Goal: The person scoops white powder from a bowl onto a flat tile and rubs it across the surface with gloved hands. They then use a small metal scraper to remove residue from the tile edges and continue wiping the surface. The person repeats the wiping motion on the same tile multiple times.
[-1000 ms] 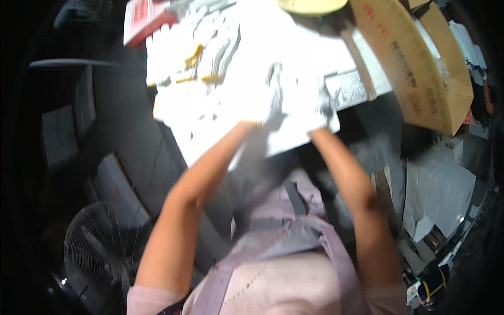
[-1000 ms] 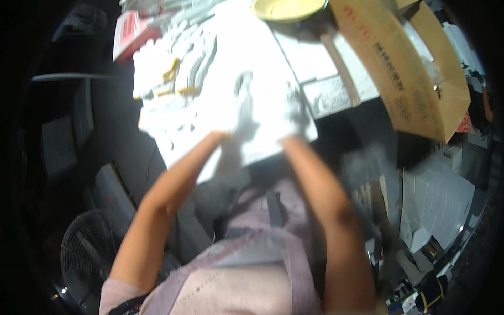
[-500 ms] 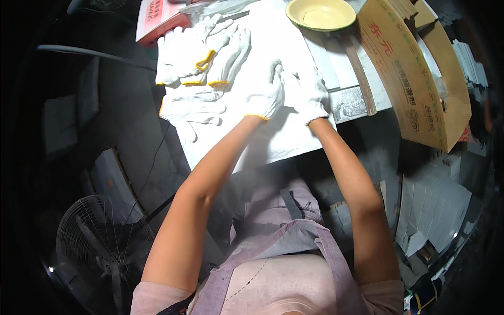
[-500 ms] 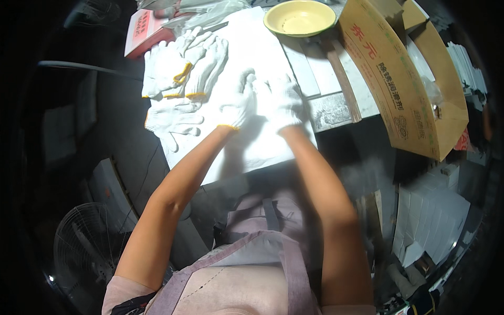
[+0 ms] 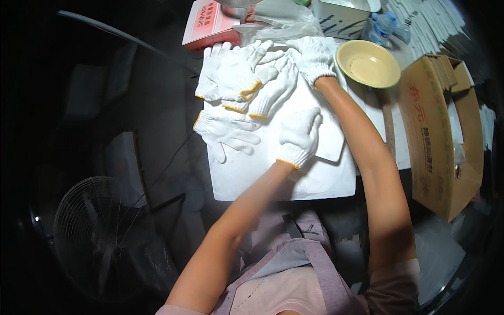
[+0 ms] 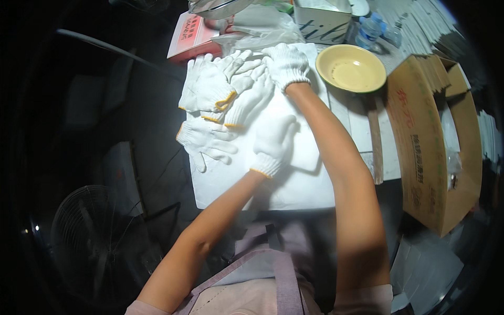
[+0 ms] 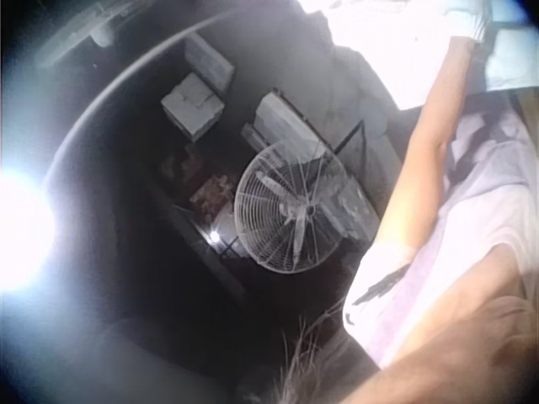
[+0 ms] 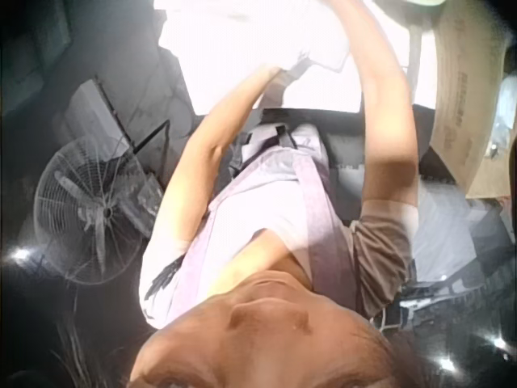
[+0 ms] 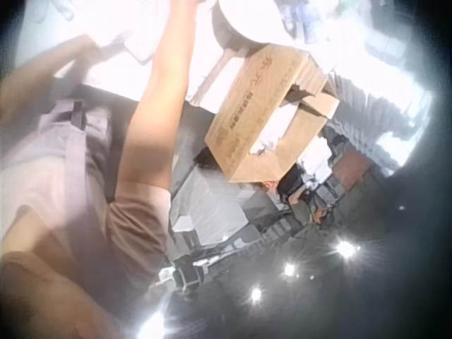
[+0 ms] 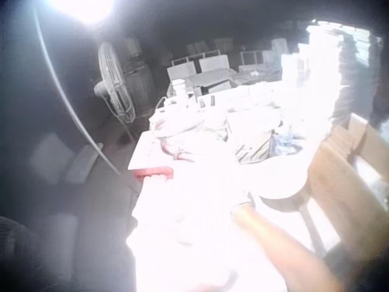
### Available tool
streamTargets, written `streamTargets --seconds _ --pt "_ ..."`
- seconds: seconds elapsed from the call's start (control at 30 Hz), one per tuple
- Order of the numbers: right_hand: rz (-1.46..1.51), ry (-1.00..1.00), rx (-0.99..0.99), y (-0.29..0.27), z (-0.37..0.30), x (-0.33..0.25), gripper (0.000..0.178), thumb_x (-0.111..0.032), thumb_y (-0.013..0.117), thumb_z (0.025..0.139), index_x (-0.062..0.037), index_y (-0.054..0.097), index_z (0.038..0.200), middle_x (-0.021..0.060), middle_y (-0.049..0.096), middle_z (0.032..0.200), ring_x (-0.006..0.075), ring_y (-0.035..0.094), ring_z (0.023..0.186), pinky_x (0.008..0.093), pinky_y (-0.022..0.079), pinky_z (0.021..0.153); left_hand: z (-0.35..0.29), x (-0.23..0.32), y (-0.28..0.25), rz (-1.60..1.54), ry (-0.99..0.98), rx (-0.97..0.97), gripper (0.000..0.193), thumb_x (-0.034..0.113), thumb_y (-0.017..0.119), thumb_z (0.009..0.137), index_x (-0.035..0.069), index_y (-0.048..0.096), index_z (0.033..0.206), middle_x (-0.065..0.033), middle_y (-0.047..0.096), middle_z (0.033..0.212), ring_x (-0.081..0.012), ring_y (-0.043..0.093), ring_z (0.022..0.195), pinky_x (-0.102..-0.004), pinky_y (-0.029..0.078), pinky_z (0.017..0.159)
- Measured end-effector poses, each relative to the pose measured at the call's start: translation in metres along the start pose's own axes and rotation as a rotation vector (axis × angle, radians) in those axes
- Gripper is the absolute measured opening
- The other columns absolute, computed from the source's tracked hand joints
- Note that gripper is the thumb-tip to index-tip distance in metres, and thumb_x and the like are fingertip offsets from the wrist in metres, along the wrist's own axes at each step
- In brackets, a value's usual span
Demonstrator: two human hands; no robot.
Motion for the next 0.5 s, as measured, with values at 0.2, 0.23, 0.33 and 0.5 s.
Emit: streamTargets --seconds 0.2,0.23,0.33,0.5 --pt "-0.318 -0.036 -0.08 0.042 0.038 0.001 0.032 -0.043 0.06 0.101 -0.0293 0.075 0.126 0.0049 0.069 0.124 0.0291 0.065 0.117 0.047 0.052 0.1 0.008 0.005 -0.009 -0.059 0.036 0.012 0.012 0.02 0.062 0.095 0.011 0.068 0.09 -0.0166 0.065 0.075 -0.038 0.066 0.074 -0.0501 0.051 0.07" --pt "-0.283 -0.017 -0.1 0.042 0.041 0.002 0.031 -0.044 0.062 0.099 -0.029 0.076 0.122 0.0042 0.069 0.124 0.0293 0.065 0.117 0.047 0.052 0.101 0.008 0.005 -0.009 -0.061 0.025 0.006 0.013 0.021 0.062 0.095 0.011 0.068 0.089 -0.0168 0.065 0.075 -0.0386 0.066 0.074 -0.0507 0.051 0.07" --pt "-0.192 0.041 -0.134 0.034 0.042 0.003 0.028 -0.043 0.066 0.096 -0.0278 0.078 0.116 0.0048 0.07 0.124 0.0297 0.065 0.118 0.0461 0.052 0.102 0.007 0.007 -0.012 -0.027 0.02 0.029 0.013 0.022 0.062 0.095 0.012 0.068 0.089 -0.0173 0.065 0.075 -0.039 0.066 0.075 -0.0516 0.051 0.07" --pt "0.003 0.03 -0.061 -0.012 0.016 0.0 0.026 -0.039 0.07 0.093 -0.0257 0.079 0.113 0.0064 0.074 0.121 0.0306 0.068 0.115 0.044 0.052 0.102 0.003 0.01 -0.014 0.011 0.073 0.108 0.014 0.024 0.062 0.094 0.012 0.069 0.089 -0.0173 0.067 0.076 -0.0395 0.067 0.075 -0.0522 0.052 0.071"
Point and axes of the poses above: each hand's wrist, its own z-axis towards the middle knuckle, its own y-axis out of the palm, x = y × z, the point moved 7 cm from there along z, towards the middle knuckle
